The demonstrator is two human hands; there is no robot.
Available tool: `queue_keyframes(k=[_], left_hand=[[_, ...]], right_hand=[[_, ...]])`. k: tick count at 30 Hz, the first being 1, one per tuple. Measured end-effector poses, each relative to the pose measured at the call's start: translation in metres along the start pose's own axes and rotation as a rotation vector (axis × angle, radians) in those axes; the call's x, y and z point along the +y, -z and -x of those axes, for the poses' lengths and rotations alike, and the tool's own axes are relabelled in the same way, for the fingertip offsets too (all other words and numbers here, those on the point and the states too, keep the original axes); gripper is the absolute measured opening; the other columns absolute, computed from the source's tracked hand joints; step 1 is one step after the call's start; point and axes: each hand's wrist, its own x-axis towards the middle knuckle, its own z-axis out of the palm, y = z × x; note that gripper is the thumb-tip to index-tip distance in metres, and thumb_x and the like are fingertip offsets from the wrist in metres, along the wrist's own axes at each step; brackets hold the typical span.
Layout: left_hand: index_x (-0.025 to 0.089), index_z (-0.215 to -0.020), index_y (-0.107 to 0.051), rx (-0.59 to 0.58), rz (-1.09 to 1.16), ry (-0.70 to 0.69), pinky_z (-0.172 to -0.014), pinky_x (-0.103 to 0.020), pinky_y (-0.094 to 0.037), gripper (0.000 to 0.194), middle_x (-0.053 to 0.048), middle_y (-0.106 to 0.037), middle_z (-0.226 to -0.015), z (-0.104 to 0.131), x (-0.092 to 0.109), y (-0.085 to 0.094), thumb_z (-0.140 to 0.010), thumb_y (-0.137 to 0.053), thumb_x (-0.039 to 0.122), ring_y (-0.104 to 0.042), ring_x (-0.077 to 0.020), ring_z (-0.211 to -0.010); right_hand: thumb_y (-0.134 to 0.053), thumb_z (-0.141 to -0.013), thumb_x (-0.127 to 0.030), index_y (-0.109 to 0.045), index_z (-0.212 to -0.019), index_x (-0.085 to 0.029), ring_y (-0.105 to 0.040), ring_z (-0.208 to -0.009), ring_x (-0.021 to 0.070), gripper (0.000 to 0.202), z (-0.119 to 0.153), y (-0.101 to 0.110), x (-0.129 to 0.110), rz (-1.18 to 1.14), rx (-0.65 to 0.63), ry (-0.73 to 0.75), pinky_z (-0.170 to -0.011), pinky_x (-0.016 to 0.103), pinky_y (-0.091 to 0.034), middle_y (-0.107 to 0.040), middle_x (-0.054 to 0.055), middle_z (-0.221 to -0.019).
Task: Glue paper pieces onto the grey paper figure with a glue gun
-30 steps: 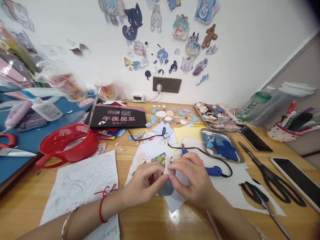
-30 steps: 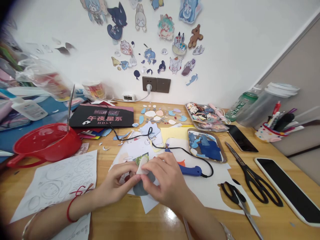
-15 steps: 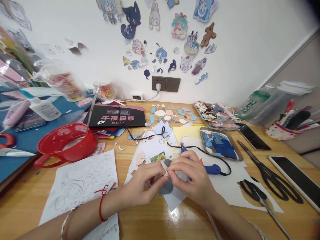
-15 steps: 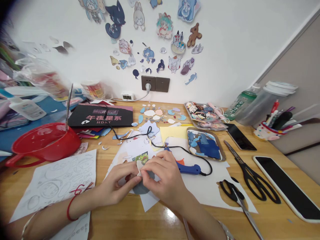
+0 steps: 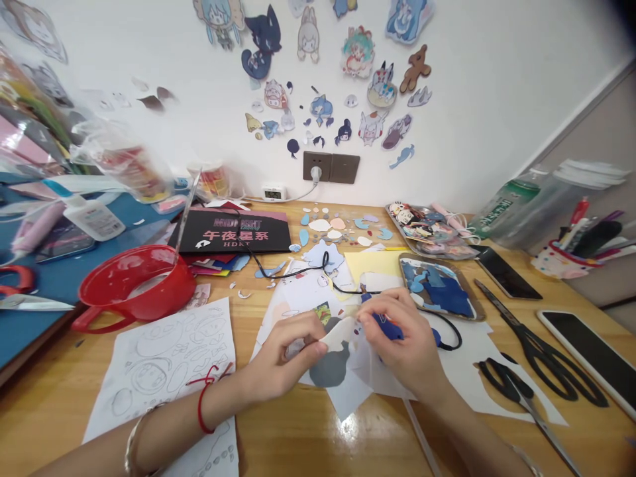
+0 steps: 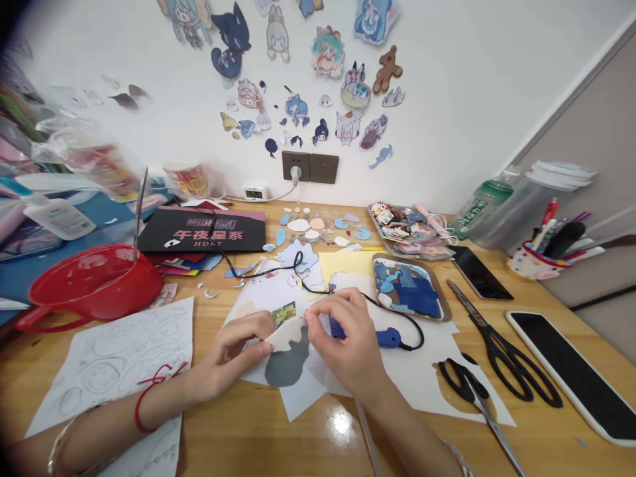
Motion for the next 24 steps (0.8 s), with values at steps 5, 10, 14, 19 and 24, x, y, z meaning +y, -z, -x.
queue_keyframes(k=[5, 10, 14, 19, 24], left_hand=[[0.016, -0.07, -0.052, 0.036, 0.13, 0.089, -0.06, -0.026, -0.034, 0.023, 0.0, -0.048, -0.068, 0.0, -0.004, 0.001, -0.088, -0.047, 0.028, -0.045, -0.0136, -0.065], [0.018, -0.066, -0.045, 0.098, 0.311, 0.249, -0.053, -0.024, -0.03, 0.027, 0.003, -0.043, -0.058, 0.001, -0.012, -0.002, -0.087, -0.044, 0.033, -0.039, -0.0116, -0.055], [0.018, -0.065, -0.043, 0.141, 0.356, 0.335, -0.05, -0.023, -0.032, 0.031, 0.004, -0.04, -0.061, -0.001, -0.014, -0.004, -0.087, -0.046, 0.041, -0.038, -0.0097, -0.052], [0.017, -0.061, -0.048, 0.117, 0.22, 0.267, -0.048, -0.021, -0.032, 0.035, 0.004, -0.043, -0.055, -0.006, -0.011, -0.003, -0.087, -0.05, 0.04, -0.039, -0.009, -0.05], [0.014, -0.059, -0.057, 0.125, 0.172, 0.243, -0.047, -0.02, -0.037, 0.035, 0.001, -0.051, -0.055, -0.008, -0.009, -0.003, -0.085, -0.055, 0.036, -0.046, -0.0085, -0.049]], right_hand=[[-0.033, -0.093, -0.021, -0.041, -0.07, -0.022, -0.046, -0.067, 0.0146, 0.024, 0.001, 0.013, 0.006, -0.24, -0.018, -0.162, -0.062, 0.03, -0.037, -0.048, -0.001, -0.069], [-0.028, -0.096, -0.028, -0.041, -0.068, -0.021, -0.041, -0.059, 0.0129, 0.032, -0.001, 0.024, 0.0, -0.294, -0.413, 0.002, -0.055, 0.028, -0.034, -0.042, -0.002, -0.064], [-0.046, -0.092, -0.042, -0.057, -0.063, -0.021, -0.047, -0.057, 0.0115, 0.037, -0.003, 0.023, -0.007, -0.241, -0.826, 0.234, -0.056, 0.025, -0.039, -0.053, -0.003, -0.054], [-0.058, -0.086, -0.03, -0.07, -0.082, -0.023, -0.058, -0.06, 0.0101, 0.015, -0.002, 0.018, -0.009, -0.183, -0.916, 0.287, -0.058, 0.021, -0.044, -0.066, -0.003, -0.062], [-0.062, -0.083, -0.017, -0.068, -0.085, -0.019, -0.057, -0.063, 0.0115, 0.006, 0.0, 0.011, -0.006, -0.136, -0.348, 0.204, -0.058, 0.023, -0.046, -0.065, 0.0, -0.068]])
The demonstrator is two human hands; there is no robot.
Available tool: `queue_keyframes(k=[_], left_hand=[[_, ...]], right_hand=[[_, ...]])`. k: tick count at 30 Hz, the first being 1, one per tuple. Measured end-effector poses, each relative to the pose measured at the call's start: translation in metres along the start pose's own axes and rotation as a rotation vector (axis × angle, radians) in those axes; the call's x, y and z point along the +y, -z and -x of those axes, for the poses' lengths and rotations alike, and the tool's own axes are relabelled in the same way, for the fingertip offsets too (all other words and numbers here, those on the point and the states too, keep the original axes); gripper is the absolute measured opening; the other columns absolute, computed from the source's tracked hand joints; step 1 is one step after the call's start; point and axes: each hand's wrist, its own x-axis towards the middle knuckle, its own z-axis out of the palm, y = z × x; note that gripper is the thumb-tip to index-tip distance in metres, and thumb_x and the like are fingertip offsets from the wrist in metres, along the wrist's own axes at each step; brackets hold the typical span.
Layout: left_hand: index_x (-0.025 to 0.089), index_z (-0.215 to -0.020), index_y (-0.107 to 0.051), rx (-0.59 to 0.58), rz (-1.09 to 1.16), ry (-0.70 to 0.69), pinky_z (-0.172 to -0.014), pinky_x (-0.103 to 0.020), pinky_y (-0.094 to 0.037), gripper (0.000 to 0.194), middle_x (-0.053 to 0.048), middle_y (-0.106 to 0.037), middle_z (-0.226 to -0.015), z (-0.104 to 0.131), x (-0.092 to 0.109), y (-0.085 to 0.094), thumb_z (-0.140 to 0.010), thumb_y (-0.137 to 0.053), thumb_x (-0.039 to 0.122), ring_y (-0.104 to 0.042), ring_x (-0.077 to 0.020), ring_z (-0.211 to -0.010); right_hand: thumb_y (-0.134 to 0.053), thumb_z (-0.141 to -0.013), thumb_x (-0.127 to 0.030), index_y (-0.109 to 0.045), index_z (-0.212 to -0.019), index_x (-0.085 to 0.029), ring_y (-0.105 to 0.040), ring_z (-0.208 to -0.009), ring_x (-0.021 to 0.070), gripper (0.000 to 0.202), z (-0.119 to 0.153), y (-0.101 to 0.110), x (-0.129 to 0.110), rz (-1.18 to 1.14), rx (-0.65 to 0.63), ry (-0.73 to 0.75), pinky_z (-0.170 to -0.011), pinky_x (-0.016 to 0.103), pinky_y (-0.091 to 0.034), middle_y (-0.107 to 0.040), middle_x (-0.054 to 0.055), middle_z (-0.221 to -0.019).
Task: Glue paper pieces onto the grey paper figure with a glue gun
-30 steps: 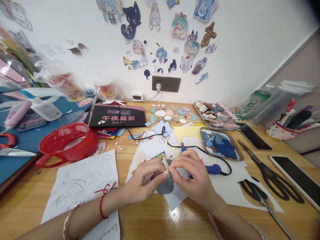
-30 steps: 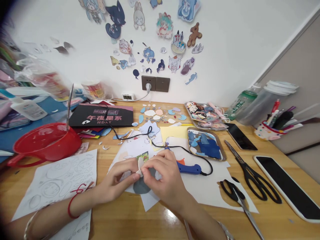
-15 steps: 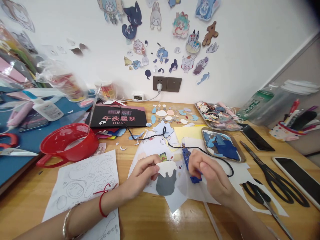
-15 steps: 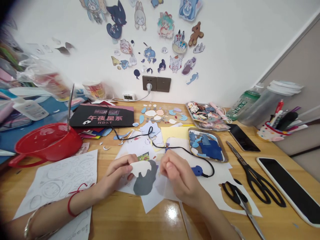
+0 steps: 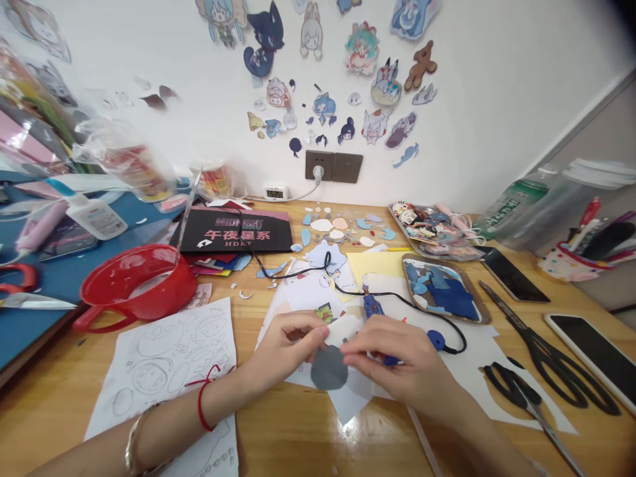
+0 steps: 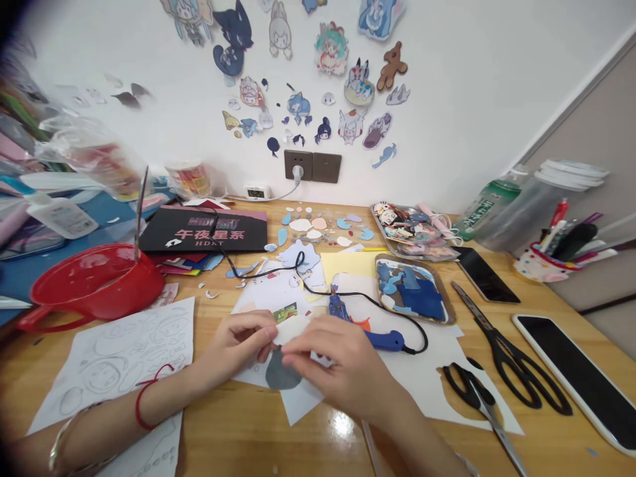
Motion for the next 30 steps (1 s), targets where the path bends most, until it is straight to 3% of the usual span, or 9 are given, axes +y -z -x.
queue_keyframes(k=[3, 8, 11, 17, 20, 27, 30], left_hand=[[0.013, -0.073, -0.063, 0.036, 0.097, 0.085, -0.044, -0.02, -0.039, 0.029, 0.0, -0.058, -0.056, 0.0, -0.004, -0.002, -0.081, -0.06, 0.041, -0.047, -0.0074, -0.044], [0.013, -0.085, -0.062, 0.059, 0.136, 0.13, -0.043, -0.02, -0.042, 0.031, 0.001, -0.061, -0.056, 0.001, -0.007, -0.005, -0.076, -0.065, 0.043, -0.049, -0.008, -0.042], [0.013, -0.08, -0.063, 0.048, 0.027, 0.057, -0.043, -0.019, -0.04, 0.022, 0.001, -0.059, -0.055, 0.002, -0.003, -0.005, -0.081, -0.06, 0.035, -0.049, -0.008, -0.043], [0.013, -0.076, -0.066, 0.053, -0.366, -0.236, -0.055, -0.022, -0.043, 0.016, -0.003, -0.062, -0.06, 0.005, 0.0, -0.005, -0.084, -0.054, 0.02, -0.054, -0.0118, -0.056], [0.012, -0.078, -0.066, 0.024, -0.397, -0.266, -0.056, -0.023, -0.043, 0.016, -0.005, -0.064, -0.064, 0.007, -0.003, -0.005, -0.085, -0.053, 0.018, -0.056, -0.0129, -0.059], [0.014, -0.076, -0.066, 0.032, -0.392, -0.308, -0.054, -0.021, -0.043, 0.016, -0.003, -0.063, -0.062, 0.008, 0.001, -0.004, -0.085, -0.053, 0.017, -0.055, -0.0119, -0.056], [0.014, -0.075, -0.066, 0.044, -0.355, -0.296, -0.053, -0.021, -0.043, 0.016, -0.002, -0.063, -0.058, 0.007, 0.003, -0.005, -0.085, -0.053, 0.018, -0.055, -0.0113, -0.053]], right_hand=[[-0.061, -0.083, -0.014, -0.065, -0.092, -0.02, -0.058, -0.067, 0.0127, 0.012, 0.001, -0.009, 0.005, 0.115, 0.185, -0.028, -0.06, 0.025, -0.048, -0.065, 0.001, -0.075], [-0.057, -0.085, -0.014, -0.064, -0.096, -0.02, -0.06, -0.075, 0.0155, 0.015, 0.003, -0.023, 0.012, 0.24, 0.239, -0.027, -0.066, 0.029, -0.05, -0.065, 0.004, -0.081], [-0.057, -0.085, -0.012, -0.064, -0.093, -0.019, -0.06, -0.075, 0.0152, 0.013, 0.003, -0.026, 0.012, 0.259, 0.243, 0.005, -0.067, 0.029, -0.05, -0.066, 0.004, -0.08], [-0.055, -0.081, -0.007, -0.065, -0.083, -0.017, -0.058, -0.066, 0.015, 0.014, 0.002, -0.027, 0.006, 0.315, 0.223, 0.072, -0.06, 0.029, -0.048, -0.067, 0.004, -0.072], [-0.055, -0.079, -0.006, -0.066, -0.077, -0.016, -0.057, -0.063, 0.0146, 0.015, 0.0, -0.026, 0.002, 0.273, 0.244, 0.039, -0.059, 0.028, -0.047, -0.065, 0.004, -0.068], [-0.055, -0.078, -0.011, -0.062, -0.07, -0.018, -0.048, -0.054, 0.0111, 0.013, -0.003, -0.021, -0.002, 0.056, 0.292, -0.202, -0.046, 0.023, -0.039, -0.058, 0.0, -0.063], [-0.054, -0.08, -0.012, -0.059, -0.07, -0.02, -0.05, -0.058, 0.012, 0.013, -0.003, -0.02, 0.001, 0.066, 0.28, -0.217, -0.051, 0.024, -0.042, -0.057, -0.001, -0.066]])
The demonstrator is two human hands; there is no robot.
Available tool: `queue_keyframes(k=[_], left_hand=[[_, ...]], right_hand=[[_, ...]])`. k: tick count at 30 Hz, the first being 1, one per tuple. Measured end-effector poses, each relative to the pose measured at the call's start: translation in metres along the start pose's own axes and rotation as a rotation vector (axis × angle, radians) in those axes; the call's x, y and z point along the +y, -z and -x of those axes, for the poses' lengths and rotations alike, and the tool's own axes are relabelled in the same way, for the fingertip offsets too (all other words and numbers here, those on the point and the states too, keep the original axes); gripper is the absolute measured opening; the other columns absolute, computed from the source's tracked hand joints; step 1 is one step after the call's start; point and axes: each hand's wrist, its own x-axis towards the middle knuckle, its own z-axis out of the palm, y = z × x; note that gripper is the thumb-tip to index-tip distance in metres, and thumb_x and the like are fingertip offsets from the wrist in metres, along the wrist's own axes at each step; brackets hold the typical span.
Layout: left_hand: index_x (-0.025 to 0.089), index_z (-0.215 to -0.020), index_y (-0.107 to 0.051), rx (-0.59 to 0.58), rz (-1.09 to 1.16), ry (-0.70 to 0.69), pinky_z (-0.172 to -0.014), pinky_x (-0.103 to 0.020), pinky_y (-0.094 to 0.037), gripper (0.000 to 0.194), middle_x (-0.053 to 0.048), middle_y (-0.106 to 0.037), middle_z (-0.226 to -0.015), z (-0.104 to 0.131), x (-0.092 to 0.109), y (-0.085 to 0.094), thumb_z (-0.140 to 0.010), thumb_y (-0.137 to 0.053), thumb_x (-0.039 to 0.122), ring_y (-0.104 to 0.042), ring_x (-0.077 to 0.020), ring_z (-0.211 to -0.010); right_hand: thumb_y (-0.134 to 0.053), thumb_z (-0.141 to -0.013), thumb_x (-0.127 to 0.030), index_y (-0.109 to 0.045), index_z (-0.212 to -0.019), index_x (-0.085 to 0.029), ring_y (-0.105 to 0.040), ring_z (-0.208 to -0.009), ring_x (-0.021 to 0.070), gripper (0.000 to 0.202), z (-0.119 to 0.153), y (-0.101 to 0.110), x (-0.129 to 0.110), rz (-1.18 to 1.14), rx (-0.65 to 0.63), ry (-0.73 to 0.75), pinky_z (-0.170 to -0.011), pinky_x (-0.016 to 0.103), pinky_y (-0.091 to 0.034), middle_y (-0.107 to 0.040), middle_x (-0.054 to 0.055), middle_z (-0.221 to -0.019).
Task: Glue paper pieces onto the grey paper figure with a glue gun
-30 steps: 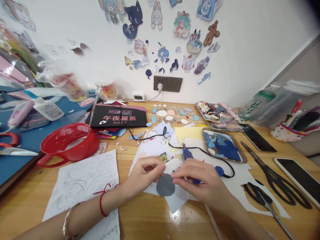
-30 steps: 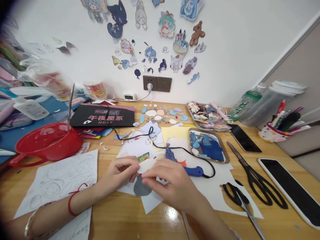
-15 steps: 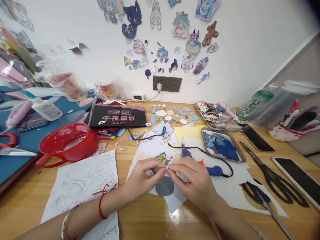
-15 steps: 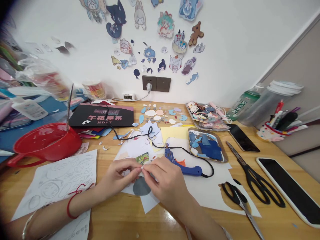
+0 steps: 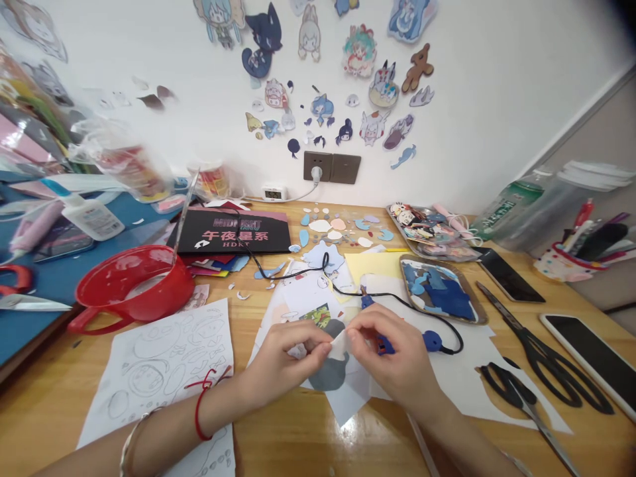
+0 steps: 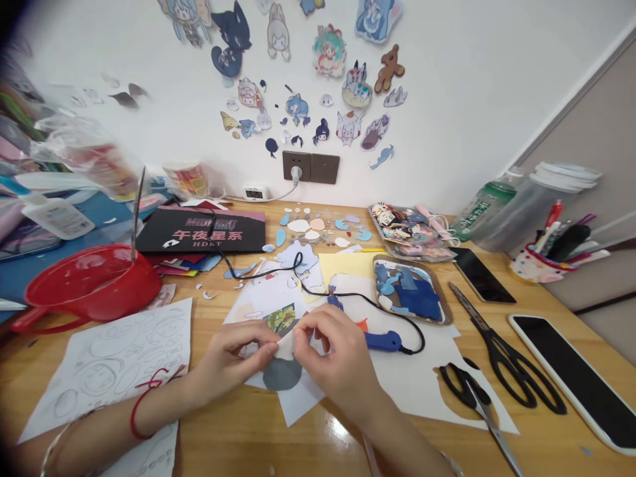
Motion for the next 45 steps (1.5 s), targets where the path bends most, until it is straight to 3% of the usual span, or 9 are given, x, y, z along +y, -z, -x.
queue_keyframes(k=[6, 13, 17, 22, 28, 34, 38, 43, 45], left_hand=[[0.014, -0.074, -0.066, 0.011, 0.011, 0.017, -0.052, -0.021, -0.042, 0.016, -0.001, -0.061, -0.055, -0.001, 0.0, -0.001, -0.085, -0.054, 0.018, -0.054, -0.0113, -0.052], [0.014, -0.072, -0.063, 0.002, 0.025, 0.033, -0.054, -0.02, -0.042, 0.016, 0.0, -0.059, -0.055, -0.002, 0.0, 0.001, -0.084, -0.054, 0.018, -0.053, -0.0104, -0.053], [0.014, -0.068, -0.059, 0.015, 0.147, 0.179, -0.048, -0.019, -0.039, 0.018, 0.001, -0.055, -0.053, -0.002, -0.002, 0.001, -0.083, -0.054, 0.024, -0.05, -0.0095, -0.048], [0.016, -0.071, -0.053, 0.074, 0.389, 0.413, -0.044, -0.019, -0.036, 0.021, 0.004, -0.052, -0.05, -0.003, -0.005, 0.001, -0.081, -0.055, 0.034, -0.048, -0.0087, -0.044], [0.016, -0.069, -0.051, 0.143, 0.469, 0.483, -0.046, -0.019, -0.038, 0.021, 0.006, -0.052, -0.049, -0.008, -0.007, 0.003, -0.08, -0.056, 0.034, -0.05, -0.0082, -0.043], [0.016, -0.073, -0.053, 0.194, 0.505, 0.47, -0.046, -0.019, -0.041, 0.021, 0.003, -0.058, -0.048, -0.01, -0.014, 0.002, -0.081, -0.057, 0.036, -0.052, -0.0092, -0.043], [0.015, -0.075, -0.055, 0.189, 0.492, 0.48, -0.047, -0.019, -0.043, 0.022, 0.002, -0.061, -0.047, -0.01, -0.014, 0.002, -0.08, -0.061, 0.036, -0.054, -0.0096, -0.043], [0.015, -0.077, -0.056, 0.181, 0.525, 0.497, -0.05, -0.019, -0.047, 0.024, 0.0, -0.066, -0.051, -0.011, -0.009, 0.001, -0.077, -0.065, 0.037, -0.06, -0.0113, -0.047], [0.014, -0.081, -0.056, 0.169, 0.546, 0.502, -0.052, -0.021, -0.049, 0.025, -0.001, -0.068, -0.054, -0.012, -0.009, 0.0, -0.076, -0.066, 0.036, -0.062, -0.0127, -0.051]], right_hand=[[-0.054, -0.083, -0.012, -0.06, -0.081, -0.019, -0.054, -0.073, 0.0158, 0.009, 0.003, -0.004, 0.003, 0.091, -0.061, 0.186, -0.067, 0.03, -0.044, -0.062, 0.002, -0.074], [-0.043, -0.091, -0.02, -0.049, -0.081, -0.02, -0.047, -0.07, 0.0143, 0.012, 0.003, 0.001, 0.002, -0.052, -0.126, -0.05, -0.061, 0.028, -0.039, -0.052, 0.002, -0.077], [-0.031, -0.097, -0.028, -0.04, -0.082, -0.022, -0.041, -0.063, 0.0122, 0.018, 0.001, 0.018, 0.004, -0.3, -0.101, -0.2, -0.054, 0.026, -0.035, -0.043, -0.001, -0.074], [-0.024, -0.099, -0.033, -0.038, -0.081, -0.023, -0.039, -0.064, 0.0123, 0.025, 0.0, 0.037, 0.003, -0.265, -0.509, -0.193, -0.056, 0.026, -0.034, -0.04, -0.002, -0.072], [-0.049, -0.09, -0.033, -0.049, -0.077, -0.02, -0.044, -0.057, 0.009, 0.019, -0.008, 0.045, 0.004, 0.012, -1.008, -0.192, -0.05, 0.021, -0.029, -0.051, -0.005, -0.064], [-0.064, -0.08, -0.02, -0.065, -0.085, -0.016, -0.061, -0.067, 0.0098, 0.006, -0.006, 0.051, 0.009, -0.13, -1.235, -0.24, -0.059, 0.017, -0.042, -0.068, 0.0, -0.073], [-0.066, -0.078, -0.015, -0.071, -0.092, -0.015, -0.062, -0.075, 0.0106, 0.015, -0.007, 0.048, 0.009, -0.184, -1.175, -0.115, -0.068, 0.017, -0.045, -0.068, 0.004, -0.087], [-0.049, -0.086, -0.006, -0.071, -0.098, -0.014, -0.061, -0.081, 0.011, 0.026, -0.011, 0.042, 0.011, -0.119, -0.831, -0.071, -0.074, 0.02, -0.045, -0.069, 0.005, -0.089], [-0.052, -0.085, -0.008, -0.072, -0.096, -0.015, -0.062, -0.075, 0.0108, 0.023, -0.009, 0.04, 0.012, -0.117, -0.85, -0.114, -0.069, 0.019, -0.046, -0.07, 0.005, -0.084]])
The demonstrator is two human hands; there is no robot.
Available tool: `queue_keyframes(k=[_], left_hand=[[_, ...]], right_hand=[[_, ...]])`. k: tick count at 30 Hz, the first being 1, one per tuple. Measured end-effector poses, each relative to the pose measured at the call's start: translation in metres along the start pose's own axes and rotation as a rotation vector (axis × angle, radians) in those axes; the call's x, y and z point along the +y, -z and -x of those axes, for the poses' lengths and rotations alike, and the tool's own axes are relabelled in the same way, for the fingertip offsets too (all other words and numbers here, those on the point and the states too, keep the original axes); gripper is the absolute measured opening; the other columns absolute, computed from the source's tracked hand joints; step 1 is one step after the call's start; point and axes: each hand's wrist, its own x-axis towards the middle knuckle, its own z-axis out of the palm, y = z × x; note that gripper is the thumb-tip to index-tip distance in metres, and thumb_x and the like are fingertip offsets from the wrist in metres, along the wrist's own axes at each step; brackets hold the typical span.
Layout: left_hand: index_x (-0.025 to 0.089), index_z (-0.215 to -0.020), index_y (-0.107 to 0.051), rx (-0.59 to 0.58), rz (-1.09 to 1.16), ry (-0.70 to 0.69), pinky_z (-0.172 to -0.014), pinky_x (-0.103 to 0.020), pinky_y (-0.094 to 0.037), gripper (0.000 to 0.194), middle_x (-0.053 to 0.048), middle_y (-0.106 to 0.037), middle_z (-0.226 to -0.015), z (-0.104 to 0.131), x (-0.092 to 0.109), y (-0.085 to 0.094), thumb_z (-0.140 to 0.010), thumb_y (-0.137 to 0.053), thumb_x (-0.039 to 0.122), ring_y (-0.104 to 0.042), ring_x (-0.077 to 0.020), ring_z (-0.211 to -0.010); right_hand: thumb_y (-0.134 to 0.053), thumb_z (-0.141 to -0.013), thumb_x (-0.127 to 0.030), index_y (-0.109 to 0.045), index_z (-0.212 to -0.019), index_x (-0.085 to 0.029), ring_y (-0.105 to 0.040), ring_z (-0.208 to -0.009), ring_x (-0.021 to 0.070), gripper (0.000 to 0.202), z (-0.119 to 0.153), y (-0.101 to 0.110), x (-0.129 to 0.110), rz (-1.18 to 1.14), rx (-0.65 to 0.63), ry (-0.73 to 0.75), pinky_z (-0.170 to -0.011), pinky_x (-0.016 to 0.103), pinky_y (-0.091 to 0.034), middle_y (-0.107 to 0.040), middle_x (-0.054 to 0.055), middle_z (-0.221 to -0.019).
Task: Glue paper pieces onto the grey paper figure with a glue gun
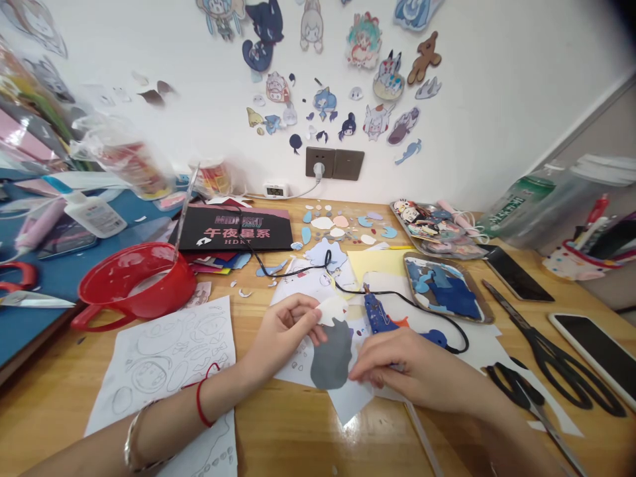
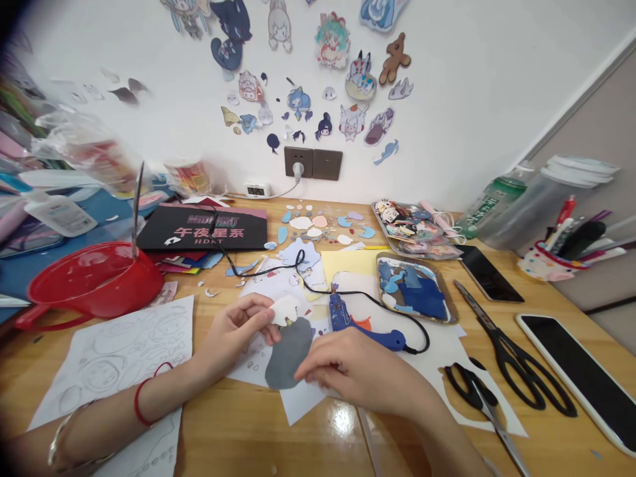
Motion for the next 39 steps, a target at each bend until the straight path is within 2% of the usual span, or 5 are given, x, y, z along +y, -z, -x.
queue_keyframes(k=[4, 9, 13, 20, 39], left_hand=[[0.014, -0.088, -0.056, -0.03, 0.035, 0.032, -0.057, -0.024, -0.052, 0.027, -0.003, -0.07, -0.06, 0.001, -0.001, -0.001, -0.076, -0.066, 0.036, -0.066, -0.0152, -0.057], [0.015, -0.086, -0.053, -0.031, 0.074, 0.053, -0.059, -0.024, -0.053, 0.025, -0.002, -0.07, -0.061, 0.001, -0.003, -0.001, -0.076, -0.066, 0.034, -0.069, -0.0167, -0.061], [0.017, -0.081, -0.051, -0.035, 0.109, 0.078, -0.06, -0.023, -0.054, 0.023, -0.001, -0.07, -0.061, -0.001, -0.003, -0.002, -0.076, -0.068, 0.032, -0.069, -0.0164, -0.062], [0.015, -0.093, -0.06, -0.131, 0.149, 0.114, -0.063, -0.02, -0.054, 0.027, -0.001, -0.073, -0.071, 0.0, -0.003, -0.003, -0.074, -0.072, 0.03, -0.069, -0.0127, -0.063], [0.019, -0.086, -0.075, -0.175, -0.251, -0.082, -0.068, -0.027, -0.051, 0.017, -0.006, -0.075, -0.085, 0.007, -0.003, -0.002, -0.081, -0.063, 0.03, -0.066, -0.0206, -0.077]], right_hand=[[-0.063, -0.082, -0.023, -0.074, -0.087, -0.016, -0.063, -0.059, 0.0101, 0.014, 0.002, -0.005, 0.002, -0.067, -0.285, -0.046, -0.056, 0.016, -0.045, -0.071, 0.003, -0.068], [-0.068, -0.077, -0.019, -0.075, -0.083, -0.018, -0.064, -0.081, 0.0113, 0.009, 0.005, -0.006, 0.001, 0.011, -0.305, 0.117, -0.072, 0.017, -0.046, -0.07, 0.003, -0.093], [-0.075, -0.071, -0.027, -0.072, -0.075, -0.019, -0.062, -0.08, 0.0121, 0.01, 0.0, -0.007, -0.003, 0.038, -0.1, 0.2, -0.075, 0.022, -0.046, -0.07, 0.0, -0.087], [-0.06, -0.082, -0.01, -0.066, -0.098, -0.015, -0.058, -0.078, 0.0136, 0.017, -0.018, -0.027, 0.003, 0.244, 0.794, 0.255, -0.069, 0.026, -0.047, -0.065, 0.005, -0.084], [-0.052, -0.083, -0.012, -0.059, -0.077, -0.019, -0.055, -0.071, 0.0163, 0.012, -0.029, -0.043, 0.003, 0.42, 0.864, 0.157, -0.065, 0.03, -0.044, -0.063, 0.003, -0.072]])
